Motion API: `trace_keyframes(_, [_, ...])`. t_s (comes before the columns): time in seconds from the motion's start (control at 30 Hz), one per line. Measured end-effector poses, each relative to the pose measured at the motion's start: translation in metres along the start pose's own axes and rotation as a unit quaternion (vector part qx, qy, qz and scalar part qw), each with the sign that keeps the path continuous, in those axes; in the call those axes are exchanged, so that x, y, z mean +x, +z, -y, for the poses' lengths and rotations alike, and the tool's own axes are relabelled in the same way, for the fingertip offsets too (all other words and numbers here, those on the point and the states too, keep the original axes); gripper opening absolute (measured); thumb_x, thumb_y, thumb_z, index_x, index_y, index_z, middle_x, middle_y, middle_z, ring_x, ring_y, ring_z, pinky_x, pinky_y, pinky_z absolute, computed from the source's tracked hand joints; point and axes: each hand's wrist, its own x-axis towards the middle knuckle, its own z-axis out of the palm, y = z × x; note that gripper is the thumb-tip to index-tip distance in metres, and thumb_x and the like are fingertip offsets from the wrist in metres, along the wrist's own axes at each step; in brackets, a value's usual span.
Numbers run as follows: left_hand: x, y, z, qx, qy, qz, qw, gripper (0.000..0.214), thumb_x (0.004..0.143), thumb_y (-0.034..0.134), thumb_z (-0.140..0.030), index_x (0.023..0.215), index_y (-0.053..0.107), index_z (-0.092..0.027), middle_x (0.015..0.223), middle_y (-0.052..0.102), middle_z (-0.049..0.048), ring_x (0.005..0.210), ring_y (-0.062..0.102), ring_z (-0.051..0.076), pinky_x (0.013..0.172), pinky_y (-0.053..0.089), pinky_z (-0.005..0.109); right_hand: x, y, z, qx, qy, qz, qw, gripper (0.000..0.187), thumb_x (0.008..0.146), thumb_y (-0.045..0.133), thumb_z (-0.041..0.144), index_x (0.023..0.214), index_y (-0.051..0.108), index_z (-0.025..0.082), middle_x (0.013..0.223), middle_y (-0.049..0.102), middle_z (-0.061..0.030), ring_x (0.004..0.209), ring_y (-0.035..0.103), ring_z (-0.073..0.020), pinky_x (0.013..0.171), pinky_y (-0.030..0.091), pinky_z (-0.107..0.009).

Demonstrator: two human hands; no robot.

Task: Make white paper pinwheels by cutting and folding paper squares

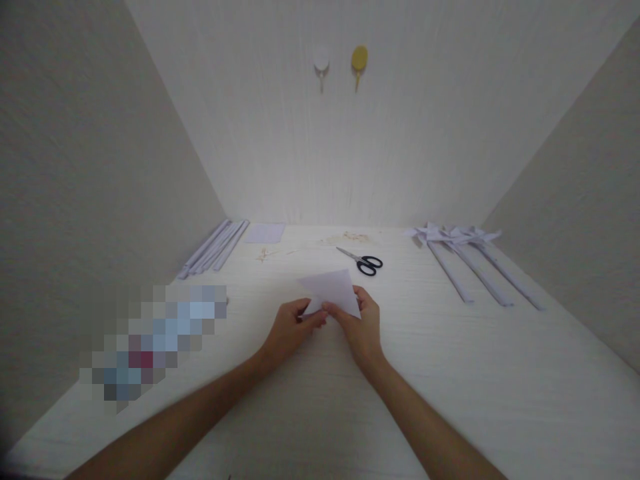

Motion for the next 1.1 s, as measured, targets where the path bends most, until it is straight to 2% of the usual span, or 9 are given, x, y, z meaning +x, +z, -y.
trace_keyframes(0.2, [0.0004, -0.0001, 0.0002, 0.013, 0.044, -0.028, 0.999, 0.023, 0.069, 0.051, -0.036, 0.066, 0.056, -0.014, 0.069, 0.055, 0.0007, 0.068, 0.05, 0.013, 0.063, 0.039, 0.022, -0.0019, 0.0027, 0.0023, 0.031, 0.022, 0.009, 0.999, 0.038, 0.055, 0.068, 0.031, 0.086, 0.055, 0.016, 0.079, 0.063, -0.0045, 0.067, 0.057, -0.017, 0.063, 0.045, -0.029])
trace_keyframes(0.4, [-0.0016, -0.0001, -0.0025, 0.016, 0.037, -0.043, 0.998, 0.023, 0.071, 0.05, -0.035, 0.061, 0.051, -0.014, 0.061, 0.049, -0.0018, 0.06, 0.044, 0.01, 0.055, 0.036, 0.02, -0.0021, 0.0022, 0.0035, 0.026, 0.016, 0.027, 0.999, 0.035, 0.057, 0.067, 0.029, 0.086, 0.056, 0.014, 0.08, 0.064, -0.0057, 0.069, 0.056, -0.0173, 0.064, 0.045, -0.03])
trace_keyframes(0.57, [-0.0019, -0.0004, -0.0052, -0.008, 0.03, -0.052, 0.998, 0.021, 0.07, 0.05, -0.034, 0.065, 0.053, -0.014, 0.066, 0.052, 0.0, 0.063, 0.046, 0.011, 0.055, 0.038, 0.021, -0.0021, 0.0018, 0.0039, -0.007, -0.007, 0.055, 0.998, 0.035, 0.059, 0.065, 0.03, 0.089, 0.056, 0.013, 0.081, 0.064, -0.0064, 0.069, 0.056, -0.0179, 0.062, 0.044, -0.029])
trace_keyframes(0.83, [0.0006, -0.0011, -0.0036, -0.046, 0.02, -0.034, 0.998, 0.017, 0.068, 0.051, -0.029, 0.064, 0.054, -0.013, 0.06, 0.05, -0.0008, 0.057, 0.046, 0.01, 0.05, 0.039, 0.02, -0.0006, 0.0015, 0.0013, -0.011, 0.002, 0.041, 0.999, 0.036, 0.057, 0.066, 0.033, 0.086, 0.058, 0.013, 0.078, 0.064, -0.0062, 0.067, 0.056, -0.0185, 0.06, 0.044, -0.029])
trace_keyframes(0.93, [-0.0008, -0.0005, -0.003, -0.054, 0.005, -0.023, 0.998, 0.016, 0.066, 0.053, -0.027, 0.073, 0.056, -0.013, 0.062, 0.051, -0.0007, 0.052, 0.045, 0.008, 0.047, 0.038, 0.019, 0.0009, 0.0012, -0.0026, 0.004, 0.012, 0.025, 1.0, 0.035, 0.057, 0.066, 0.032, 0.086, 0.057, 0.014, 0.078, 0.064, -0.0053, 0.066, 0.056, -0.0176, 0.06, 0.044, -0.029])
trace_keyframes(1.0, [-0.0015, -0.0008, -0.001, -0.077, 0.004, -0.017, 0.997, 0.025, 0.062, 0.057, -0.026, 0.083, 0.056, -0.013, 0.067, 0.053, 0.0005, 0.054, 0.046, 0.008, 0.047, 0.039, 0.019, 0.0015, 0.0007, -0.0042, 0.013, 0.012, 0.021, 1.0, 0.035, 0.057, 0.066, 0.032, 0.087, 0.057, 0.015, 0.079, 0.064, -0.005, 0.066, 0.056, -0.0172, 0.061, 0.044, -0.029])
trace_keyframes(1.1, [-0.0011, -0.0027, 0.0038, -0.157, -0.005, 0.026, 0.987, 0.034, 0.067, 0.052, -0.036, 0.089, 0.054, -0.011, 0.065, 0.053, 0.0025, 0.054, 0.048, 0.01, 0.047, 0.041, 0.022, 0.0012, -0.0004, -0.0036, 0.014, 0.01, 0.021, 1.0, 0.033, 0.058, 0.066, 0.031, 0.085, 0.056, 0.015, 0.076, 0.063, -0.0037, 0.064, 0.055, -0.0162, 0.059, 0.044, -0.028])
